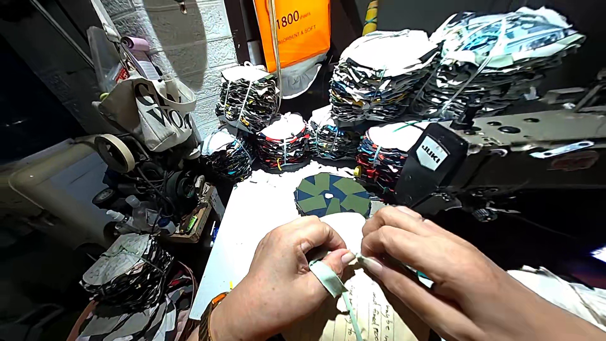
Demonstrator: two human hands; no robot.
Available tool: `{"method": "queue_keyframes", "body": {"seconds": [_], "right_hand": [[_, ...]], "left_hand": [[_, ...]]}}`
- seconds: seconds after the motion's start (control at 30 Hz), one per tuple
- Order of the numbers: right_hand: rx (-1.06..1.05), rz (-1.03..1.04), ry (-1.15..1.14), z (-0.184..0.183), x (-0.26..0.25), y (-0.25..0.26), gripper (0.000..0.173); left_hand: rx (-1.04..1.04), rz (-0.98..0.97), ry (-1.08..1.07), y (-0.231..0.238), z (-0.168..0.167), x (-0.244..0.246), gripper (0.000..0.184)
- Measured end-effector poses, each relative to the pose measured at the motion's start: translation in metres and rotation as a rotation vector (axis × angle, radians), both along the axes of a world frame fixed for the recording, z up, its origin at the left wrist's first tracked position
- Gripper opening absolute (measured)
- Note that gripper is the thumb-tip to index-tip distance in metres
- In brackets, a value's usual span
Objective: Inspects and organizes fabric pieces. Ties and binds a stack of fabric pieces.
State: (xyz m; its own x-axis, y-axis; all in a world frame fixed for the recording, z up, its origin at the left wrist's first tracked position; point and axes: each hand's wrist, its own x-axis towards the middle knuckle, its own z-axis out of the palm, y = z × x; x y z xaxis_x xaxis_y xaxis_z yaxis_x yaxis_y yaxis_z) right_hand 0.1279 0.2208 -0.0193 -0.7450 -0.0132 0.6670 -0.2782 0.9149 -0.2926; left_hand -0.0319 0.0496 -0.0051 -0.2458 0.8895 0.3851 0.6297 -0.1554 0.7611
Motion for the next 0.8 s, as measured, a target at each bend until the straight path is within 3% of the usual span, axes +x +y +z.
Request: {"method": "queue_keyframes", "body": {"seconds": [0.1,0.2,0.43,0.53,0.63,0.8], "right_hand": [[-0.196,0.135,-0.146,0.003,0.004,0.009,0.023],[-0.203,0.082,-0.135,0.001,0.001,0.006,0.027],[-0.366,0.143,-0.147,0.013,0.000,0.016,0.004],[-0.513,0.195,-0.281,0.022,0.003,0.022,0.018],[-0.610,0.269,-0.377,0.027,0.004,0.029,0.018],[-0.596,0.316,-0.441,0.028,0.005,0.030,0.014]], "left_hand": [[0.023,-0.039,0.029,0.000,-0.001,0.002,0.020],[0.018,-0.022,0.045,0.002,-0.001,0.005,0.020],[-0.001,0.127,0.086,0.007,-0.003,0.016,0.020],[0.026,0.157,0.123,0.009,-0.006,0.018,0.020],[0.044,0.161,0.135,0.009,-0.007,0.018,0.020],[0.051,0.176,0.142,0.009,-0.009,0.020,0.019]]}}
